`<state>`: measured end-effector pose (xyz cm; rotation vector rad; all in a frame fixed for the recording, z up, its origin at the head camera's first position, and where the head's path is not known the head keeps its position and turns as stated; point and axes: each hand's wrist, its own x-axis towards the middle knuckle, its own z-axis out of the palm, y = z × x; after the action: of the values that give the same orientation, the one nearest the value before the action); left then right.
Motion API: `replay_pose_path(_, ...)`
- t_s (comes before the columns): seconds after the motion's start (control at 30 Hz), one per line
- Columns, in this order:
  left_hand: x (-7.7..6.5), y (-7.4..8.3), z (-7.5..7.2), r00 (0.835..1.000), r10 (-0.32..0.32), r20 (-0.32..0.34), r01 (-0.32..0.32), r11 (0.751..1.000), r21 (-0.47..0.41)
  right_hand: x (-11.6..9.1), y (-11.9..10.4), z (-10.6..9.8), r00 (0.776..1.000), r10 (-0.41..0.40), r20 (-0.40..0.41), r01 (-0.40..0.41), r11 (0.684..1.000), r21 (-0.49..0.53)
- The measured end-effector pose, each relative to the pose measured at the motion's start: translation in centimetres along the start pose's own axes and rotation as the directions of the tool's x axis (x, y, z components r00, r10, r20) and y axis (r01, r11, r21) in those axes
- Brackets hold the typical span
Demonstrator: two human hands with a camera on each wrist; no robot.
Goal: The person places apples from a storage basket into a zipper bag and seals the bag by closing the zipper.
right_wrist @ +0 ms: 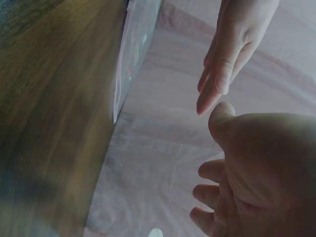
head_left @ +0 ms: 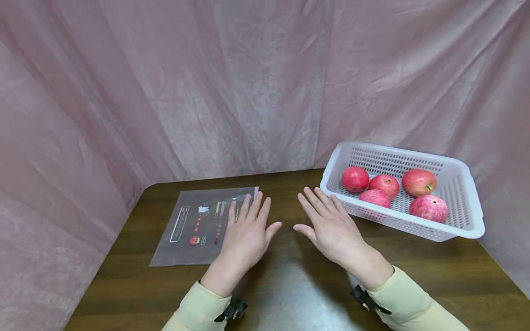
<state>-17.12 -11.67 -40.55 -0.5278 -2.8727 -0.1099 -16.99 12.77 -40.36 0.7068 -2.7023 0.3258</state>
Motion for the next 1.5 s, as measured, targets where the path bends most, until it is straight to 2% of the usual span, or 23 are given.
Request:
replay_pose_path(0.2, -0.1, -1.0, -0.2, 0.999, -0.029, 0.015, 0.029, 1.0, 0.007, 0.0, -0.2, 0.4, 1.0, -0.02, 0.006, 0.02, 1.0, -0.012)
replay_pose_path(0.47, -0.4, -2.1, 0.0, 1.0, -0.029, 0.003, 0.029, 1.0, -0.007, -0.1, -0.5, 1.0, 0.999, -0.016, 0.03, 0.016, 1.0, -0.005)
replay_pose_path(0.73, -0.4, -3.3, 0.4, 0.995, -0.074, 0.067, 0.076, 0.997, -0.029, 0.1, -0.9, 1.7, 0.994, -0.024, 0.109, 0.023, 1.0, 0.007)
replay_pose_path(0.93, -0.6, -3.9, 0.5, 0.991, -0.1, 0.089, 0.104, 0.994, -0.04, 0.1, -1.3, 2.3, 0.991, -0.045, 0.126, 0.043, 0.999, 0.016)
replay_pose_path(1.2, -0.9, -4.7, 0.6, 0.994, -0.094, 0.063, 0.095, 0.995, -0.009, 0.3, -2.0, 3.1, 0.986, -0.081, 0.146, 0.079, 0.997, 0.02)
replay_pose_path(1.5, -1.1, -5.9, 1.2, 0.988, -0.119, 0.101, 0.12, 0.993, -0.002, 0.6, -2.8, 3.6, 0.974, -0.094, 0.208, 0.088, 0.995, 0.038)
